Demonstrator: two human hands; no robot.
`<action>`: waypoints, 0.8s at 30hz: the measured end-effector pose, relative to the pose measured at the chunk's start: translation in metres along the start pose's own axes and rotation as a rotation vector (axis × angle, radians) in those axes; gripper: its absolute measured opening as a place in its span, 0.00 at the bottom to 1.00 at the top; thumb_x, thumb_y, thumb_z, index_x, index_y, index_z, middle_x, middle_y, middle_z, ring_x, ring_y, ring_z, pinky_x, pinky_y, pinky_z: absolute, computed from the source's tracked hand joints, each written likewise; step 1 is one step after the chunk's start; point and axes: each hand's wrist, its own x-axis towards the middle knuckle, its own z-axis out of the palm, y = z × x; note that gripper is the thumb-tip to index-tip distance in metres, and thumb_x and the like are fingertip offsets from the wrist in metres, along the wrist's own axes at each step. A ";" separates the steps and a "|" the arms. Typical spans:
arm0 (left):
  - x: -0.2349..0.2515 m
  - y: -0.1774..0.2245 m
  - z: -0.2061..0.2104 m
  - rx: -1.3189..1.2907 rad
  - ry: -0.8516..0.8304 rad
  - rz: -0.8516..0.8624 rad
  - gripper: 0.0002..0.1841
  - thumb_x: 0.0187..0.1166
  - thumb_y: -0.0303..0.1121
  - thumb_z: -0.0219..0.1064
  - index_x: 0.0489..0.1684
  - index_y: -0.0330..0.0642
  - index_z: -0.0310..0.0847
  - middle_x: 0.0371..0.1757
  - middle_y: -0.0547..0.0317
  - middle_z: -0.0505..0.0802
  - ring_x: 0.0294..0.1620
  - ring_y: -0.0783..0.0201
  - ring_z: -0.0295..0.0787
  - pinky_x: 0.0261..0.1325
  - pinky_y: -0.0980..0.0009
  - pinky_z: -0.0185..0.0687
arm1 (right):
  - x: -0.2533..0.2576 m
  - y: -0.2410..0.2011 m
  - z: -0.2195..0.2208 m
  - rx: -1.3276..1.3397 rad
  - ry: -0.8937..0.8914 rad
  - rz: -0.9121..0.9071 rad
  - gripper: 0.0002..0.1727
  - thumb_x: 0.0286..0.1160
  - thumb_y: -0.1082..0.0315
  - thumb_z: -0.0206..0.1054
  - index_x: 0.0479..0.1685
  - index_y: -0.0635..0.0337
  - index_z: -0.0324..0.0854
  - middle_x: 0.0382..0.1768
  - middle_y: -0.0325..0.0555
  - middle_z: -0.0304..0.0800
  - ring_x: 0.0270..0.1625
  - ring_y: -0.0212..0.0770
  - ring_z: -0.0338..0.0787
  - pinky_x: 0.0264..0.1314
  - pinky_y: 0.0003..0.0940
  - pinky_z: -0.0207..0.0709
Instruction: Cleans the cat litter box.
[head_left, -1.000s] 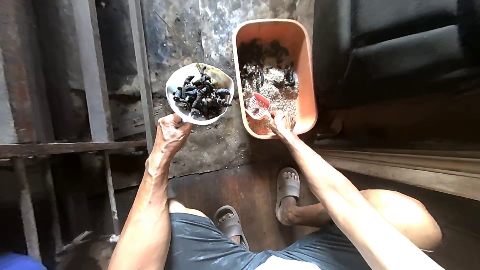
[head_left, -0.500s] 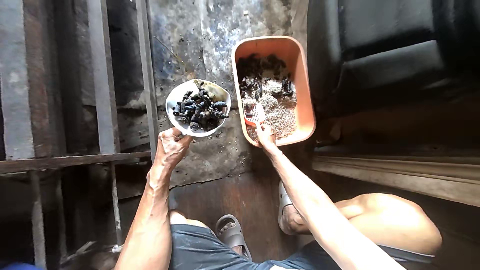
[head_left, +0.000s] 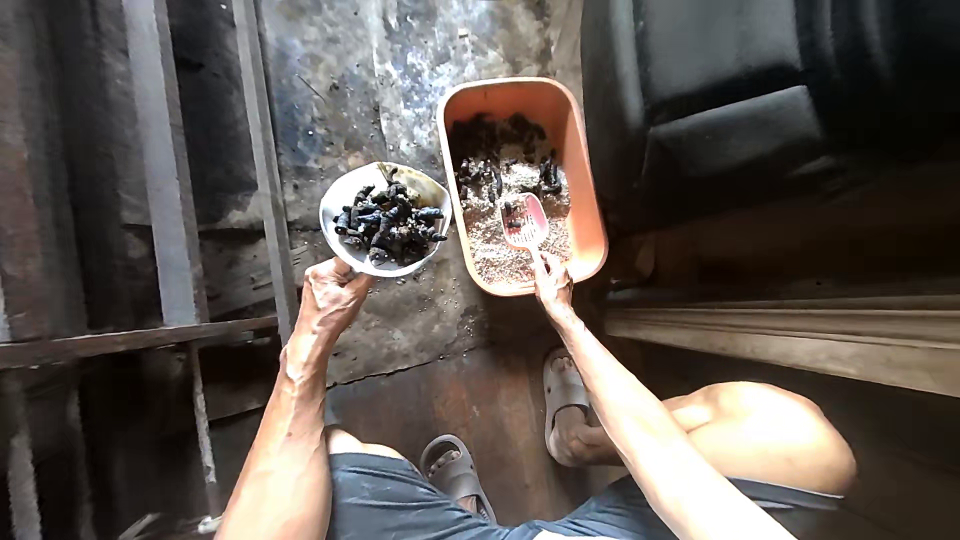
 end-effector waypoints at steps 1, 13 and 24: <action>0.001 0.002 0.001 0.006 -0.006 -0.005 0.10 0.79 0.34 0.70 0.36 0.34 0.88 0.32 0.48 0.90 0.35 0.59 0.87 0.44 0.50 0.79 | -0.003 0.003 -0.003 0.014 0.021 -0.006 0.21 0.89 0.55 0.61 0.75 0.50 0.79 0.48 0.59 0.92 0.45 0.60 0.91 0.49 0.62 0.83; 0.008 -0.001 0.011 -0.027 -0.019 0.066 0.08 0.79 0.33 0.70 0.37 0.36 0.89 0.31 0.53 0.91 0.34 0.67 0.86 0.44 0.59 0.80 | -0.005 0.010 -0.016 0.025 0.053 -0.028 0.20 0.88 0.57 0.63 0.76 0.47 0.80 0.49 0.58 0.93 0.44 0.59 0.91 0.48 0.61 0.83; 0.009 -0.005 0.013 -0.049 -0.025 0.080 0.09 0.79 0.34 0.71 0.38 0.37 0.90 0.34 0.52 0.93 0.37 0.67 0.88 0.48 0.59 0.80 | -0.012 0.013 -0.021 -0.008 0.041 0.005 0.19 0.86 0.58 0.66 0.73 0.47 0.84 0.48 0.58 0.93 0.45 0.59 0.92 0.49 0.62 0.82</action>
